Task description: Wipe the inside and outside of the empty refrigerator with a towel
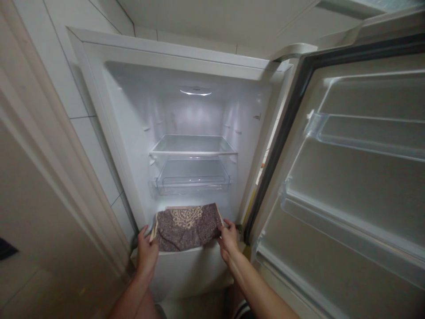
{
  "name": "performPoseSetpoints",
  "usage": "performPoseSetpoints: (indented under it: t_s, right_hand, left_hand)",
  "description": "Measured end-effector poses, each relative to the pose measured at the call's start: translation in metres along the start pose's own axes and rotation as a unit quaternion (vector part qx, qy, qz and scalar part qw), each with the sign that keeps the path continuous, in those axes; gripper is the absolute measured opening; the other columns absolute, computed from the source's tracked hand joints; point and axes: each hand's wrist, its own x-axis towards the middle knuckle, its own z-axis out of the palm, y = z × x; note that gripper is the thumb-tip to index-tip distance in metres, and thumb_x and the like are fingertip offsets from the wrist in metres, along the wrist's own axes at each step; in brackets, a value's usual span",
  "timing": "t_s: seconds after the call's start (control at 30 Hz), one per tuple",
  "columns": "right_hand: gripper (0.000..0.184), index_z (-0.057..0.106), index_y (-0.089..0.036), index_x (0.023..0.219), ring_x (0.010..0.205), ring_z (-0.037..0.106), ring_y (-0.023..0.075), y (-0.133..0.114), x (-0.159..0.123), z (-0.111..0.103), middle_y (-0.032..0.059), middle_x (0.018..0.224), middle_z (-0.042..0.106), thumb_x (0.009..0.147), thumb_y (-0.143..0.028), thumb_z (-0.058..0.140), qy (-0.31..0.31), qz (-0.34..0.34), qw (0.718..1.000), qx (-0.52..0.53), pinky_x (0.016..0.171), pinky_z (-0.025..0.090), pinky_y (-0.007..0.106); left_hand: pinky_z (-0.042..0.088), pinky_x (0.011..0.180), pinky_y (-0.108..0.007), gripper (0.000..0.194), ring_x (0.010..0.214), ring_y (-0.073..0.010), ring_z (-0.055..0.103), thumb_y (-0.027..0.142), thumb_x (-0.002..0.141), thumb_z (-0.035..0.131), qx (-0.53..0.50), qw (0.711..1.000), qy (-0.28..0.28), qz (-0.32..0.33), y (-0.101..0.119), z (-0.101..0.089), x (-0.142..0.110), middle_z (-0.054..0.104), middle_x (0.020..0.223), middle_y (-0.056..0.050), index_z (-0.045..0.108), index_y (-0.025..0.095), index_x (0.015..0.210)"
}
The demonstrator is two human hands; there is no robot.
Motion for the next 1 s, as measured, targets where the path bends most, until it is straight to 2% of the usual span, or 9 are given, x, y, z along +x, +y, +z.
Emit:
performPoseSetpoints:
  t_s: [0.13, 0.27, 0.37, 0.47, 0.57, 0.67, 0.8, 0.9, 1.0]
  right_hand:
    - [0.066, 0.058, -0.023, 0.128, 0.083, 0.073, 0.0243, 0.036, 0.025, -0.015, 0.0037, 0.095, 0.073, 0.064, -0.036, 0.064, 0.030, -0.080, 0.994, -0.062, 0.066, 0.055, 0.030]
    - [0.053, 0.064, -0.019, 0.132, 0.112, 0.074, 0.0280, 0.034, 0.033, -0.016, 0.0123, 0.116, 0.075, 0.080, -0.028, 0.057, 0.040, -0.244, 0.942, -0.225, 0.100, 0.060, 0.039]
    - [0.053, 0.070, -0.018, 0.138, 0.139, 0.063, 0.0302, 0.015, 0.028, -0.003, 0.0165, 0.142, 0.070, 0.087, -0.014, 0.055, -0.023, -0.379, 0.822, -0.424, 0.123, 0.048, 0.045]
    - [0.066, 0.066, -0.020, 0.153, 0.147, 0.057, 0.0302, -0.009, 0.024, 0.018, 0.0158, 0.161, 0.062, 0.090, -0.005, 0.059, -0.145, -0.398, 0.678, -0.601, 0.128, 0.042, 0.045]
    - [0.082, 0.062, -0.021, 0.158, 0.150, 0.057, 0.0307, -0.029, 0.024, 0.034, 0.0157, 0.162, 0.063, 0.080, 0.006, 0.068, -0.211, -0.392, 0.603, -0.662, 0.131, 0.037, 0.049]
    - [0.069, 0.073, -0.020, 0.140, 0.136, 0.066, 0.0266, -0.042, 0.023, 0.038, 0.0109, 0.137, 0.077, 0.078, 0.010, 0.068, -0.229, -0.419, 0.555, -0.681, 0.131, 0.033, 0.051]
    - [0.031, 0.080, -0.014, 0.117, 0.131, 0.066, 0.0297, -0.052, 0.004, 0.031, 0.0187, 0.127, 0.078, 0.099, -0.002, 0.058, -0.221, -0.416, 0.505, -0.723, 0.126, 0.038, 0.053]
    - [0.033, 0.080, -0.015, 0.119, 0.141, 0.059, 0.0342, -0.061, -0.022, 0.014, 0.0216, 0.139, 0.072, 0.104, -0.008, 0.052, -0.210, -0.413, 0.473, -0.750, 0.128, 0.035, 0.056]
    - [0.037, 0.078, -0.018, 0.121, 0.137, 0.061, 0.0313, -0.072, -0.049, -0.013, 0.0168, 0.137, 0.073, 0.101, -0.004, 0.050, -0.251, -0.416, 0.436, -0.758, 0.128, 0.033, 0.052]
  left_hand:
    - [0.064, 0.106, -0.050, 0.052, 0.122, -0.0316, 0.078, 0.038, 0.093, 0.052, 0.084, 0.993, -0.054, 0.071, -0.019, 0.003, 0.005, 0.076, 0.127, -0.017, 0.061, 0.021, 0.141]
    - [0.042, 0.131, -0.054, 0.048, 0.151, -0.0327, 0.059, 0.038, 0.098, 0.054, 0.191, 0.954, -0.162, 0.162, -0.008, 0.014, 0.018, 0.068, 0.153, -0.017, 0.066, 0.022, 0.141]
    - [0.028, 0.135, -0.063, 0.058, 0.155, -0.0383, 0.054, 0.026, 0.088, 0.066, 0.287, 0.918, -0.213, 0.172, 0.005, 0.023, 0.038, 0.067, 0.155, -0.019, 0.064, 0.020, 0.146]
    - [0.027, 0.131, -0.067, 0.065, 0.147, -0.0414, 0.058, 0.013, 0.072, 0.072, 0.360, 0.881, -0.254, 0.173, 0.018, 0.028, 0.056, 0.073, 0.141, -0.018, 0.067, 0.023, 0.136]
    - [0.038, 0.124, -0.055, 0.050, 0.137, -0.0359, 0.063, 0.008, 0.071, 0.070, 0.380, 0.853, -0.297, 0.201, 0.030, 0.027, 0.058, 0.075, 0.130, -0.012, 0.071, 0.026, 0.118]
    - [0.048, 0.110, -0.040, 0.030, 0.123, -0.0291, 0.069, 0.010, 0.078, 0.064, 0.360, 0.842, -0.328, 0.230, 0.034, 0.012, 0.043, 0.074, 0.121, -0.007, 0.071, 0.029, 0.100]
    - [0.056, 0.097, -0.036, 0.030, 0.111, -0.0280, 0.076, 0.017, 0.084, 0.058, 0.321, 0.852, -0.340, 0.235, 0.029, -0.025, 0.014, 0.079, 0.117, -0.005, 0.076, 0.034, 0.100]
    - [0.059, 0.095, -0.039, 0.024, 0.110, -0.0334, 0.079, 0.032, 0.089, 0.064, 0.253, 0.883, -0.346, 0.194, 0.032, -0.054, -0.003, 0.084, 0.113, -0.005, 0.083, 0.038, 0.101]
    - [0.060, 0.091, -0.042, 0.017, 0.102, -0.0371, 0.079, 0.047, 0.091, 0.071, 0.176, 0.882, -0.413, 0.141, 0.046, -0.076, -0.014, 0.085, 0.100, -0.004, 0.087, 0.040, 0.092]
